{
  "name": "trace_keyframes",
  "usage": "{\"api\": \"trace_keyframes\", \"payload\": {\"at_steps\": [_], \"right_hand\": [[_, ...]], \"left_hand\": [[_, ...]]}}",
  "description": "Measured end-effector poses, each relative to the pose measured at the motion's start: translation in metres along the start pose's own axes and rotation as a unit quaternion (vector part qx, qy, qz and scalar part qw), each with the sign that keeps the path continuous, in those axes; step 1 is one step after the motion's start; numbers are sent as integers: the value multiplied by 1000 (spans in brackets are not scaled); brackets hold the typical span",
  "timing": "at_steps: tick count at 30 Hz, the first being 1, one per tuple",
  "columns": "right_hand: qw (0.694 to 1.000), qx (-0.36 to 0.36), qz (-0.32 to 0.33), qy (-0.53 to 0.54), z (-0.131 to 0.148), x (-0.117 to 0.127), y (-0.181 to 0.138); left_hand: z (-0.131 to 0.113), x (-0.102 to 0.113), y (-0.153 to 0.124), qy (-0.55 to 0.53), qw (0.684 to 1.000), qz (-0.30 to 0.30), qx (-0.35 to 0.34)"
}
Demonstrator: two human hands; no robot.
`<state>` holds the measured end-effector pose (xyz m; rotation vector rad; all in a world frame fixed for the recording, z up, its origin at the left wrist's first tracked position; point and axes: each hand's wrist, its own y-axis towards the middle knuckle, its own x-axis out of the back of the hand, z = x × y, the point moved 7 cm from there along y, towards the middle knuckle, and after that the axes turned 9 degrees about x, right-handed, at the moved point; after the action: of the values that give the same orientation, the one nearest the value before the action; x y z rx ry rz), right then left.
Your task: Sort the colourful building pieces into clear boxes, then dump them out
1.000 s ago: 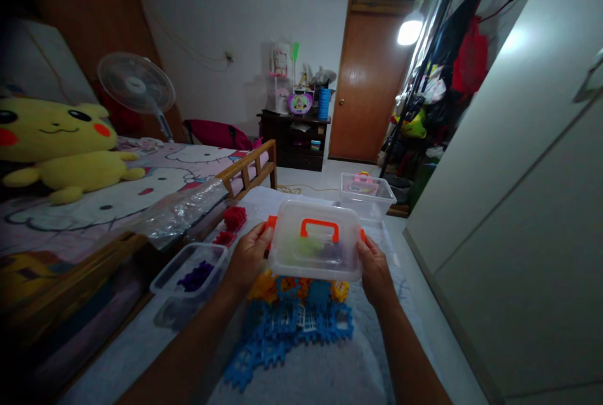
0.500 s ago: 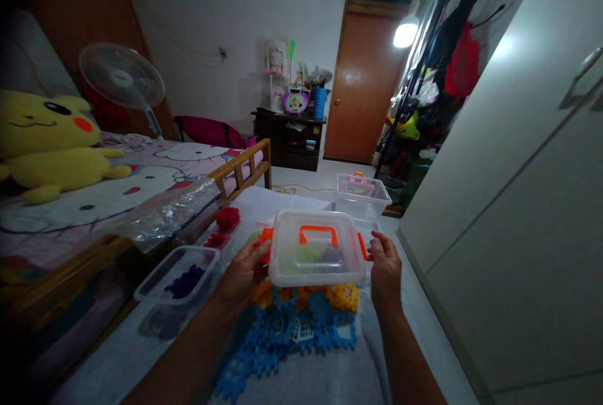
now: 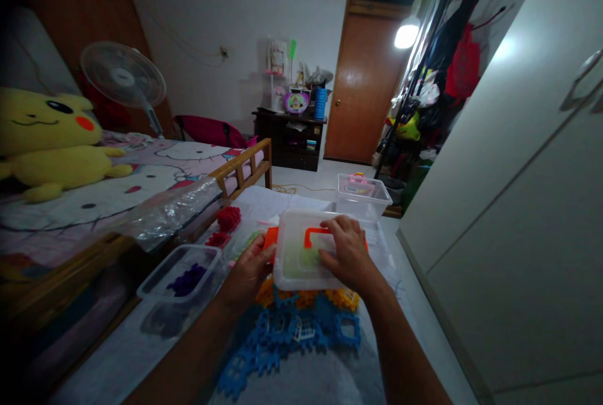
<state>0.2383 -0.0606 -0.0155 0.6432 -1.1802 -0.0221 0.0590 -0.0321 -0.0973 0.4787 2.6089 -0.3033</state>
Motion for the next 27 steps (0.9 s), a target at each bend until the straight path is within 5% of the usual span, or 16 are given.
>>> {"api": "trace_keyframes", "payload": {"at_steps": [6,12,14,19,22,24,27], "right_hand": [[999,17,-1,48,4,2,7],[976,-20,-160,149,-14,22,-9],[941,-83,-239,224,-35,29,-21],[801,-237,-420,355,-94,39,-60],[767,-276,-467,344,-118,47,-80],[787,-315,-436,302,-132,47,-90],[886,-358,-246,163,-146,30,-90]], "left_hand": [[2,3,3,-9,1000,0,-6],[3,6,6,-28,999,-7,-14],[2,6,6,-34,999,-10,-15],[-6,5,5,-28,999,-2,-23],[-9,6,3,-26,999,-9,-29],[-10,7,2,-29,999,-14,-33],[-10,6,2,-41,998,-10,-40]]}}
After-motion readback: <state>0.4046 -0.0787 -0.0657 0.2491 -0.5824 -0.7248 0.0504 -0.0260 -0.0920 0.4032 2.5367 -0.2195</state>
